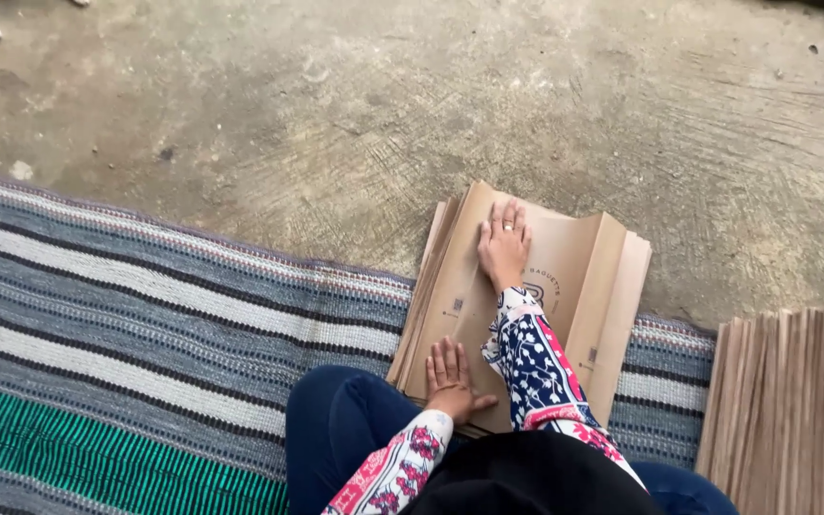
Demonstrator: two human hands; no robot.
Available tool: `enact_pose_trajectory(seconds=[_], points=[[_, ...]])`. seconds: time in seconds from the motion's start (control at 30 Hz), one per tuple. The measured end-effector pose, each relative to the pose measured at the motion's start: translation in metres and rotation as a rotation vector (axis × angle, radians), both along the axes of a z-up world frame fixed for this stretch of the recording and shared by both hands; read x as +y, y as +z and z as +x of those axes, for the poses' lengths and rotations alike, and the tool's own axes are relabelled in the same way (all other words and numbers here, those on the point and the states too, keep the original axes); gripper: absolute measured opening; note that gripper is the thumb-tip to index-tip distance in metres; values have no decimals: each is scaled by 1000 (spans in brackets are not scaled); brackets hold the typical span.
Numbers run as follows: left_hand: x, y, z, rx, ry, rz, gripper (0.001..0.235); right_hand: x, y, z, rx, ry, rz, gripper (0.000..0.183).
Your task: The person sits cross-legged on a mat and repeatedly folds flat brown paper bags along their creases. They smooth each fold with their hands and stack the finished bags to the side.
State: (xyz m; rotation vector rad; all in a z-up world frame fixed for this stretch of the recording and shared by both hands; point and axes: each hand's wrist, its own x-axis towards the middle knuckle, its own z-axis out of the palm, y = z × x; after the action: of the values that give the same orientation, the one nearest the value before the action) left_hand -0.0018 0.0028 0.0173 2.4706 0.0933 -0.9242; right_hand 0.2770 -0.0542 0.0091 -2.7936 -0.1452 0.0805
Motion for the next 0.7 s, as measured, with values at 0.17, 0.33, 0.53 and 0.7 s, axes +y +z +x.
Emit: enact_pose_trajectory(seconds=[0.17, 0.33, 0.53, 0.7], points=[[-2, 0, -2, -11, -5, 36, 131, 1, 25, -55, -28, 101, -34, 59], [-6, -20, -6, -52, -52, 91, 125, -3, 24, -133, -22, 170, -45, 62], [-12, -34, -5, -47, -95, 212, 117, -10, 30, -200, 30, 322, 66, 64], [-9, -27, -21, -104, -115, 297, 106, -19, 22, -244, 266, 371, 201, 64]])
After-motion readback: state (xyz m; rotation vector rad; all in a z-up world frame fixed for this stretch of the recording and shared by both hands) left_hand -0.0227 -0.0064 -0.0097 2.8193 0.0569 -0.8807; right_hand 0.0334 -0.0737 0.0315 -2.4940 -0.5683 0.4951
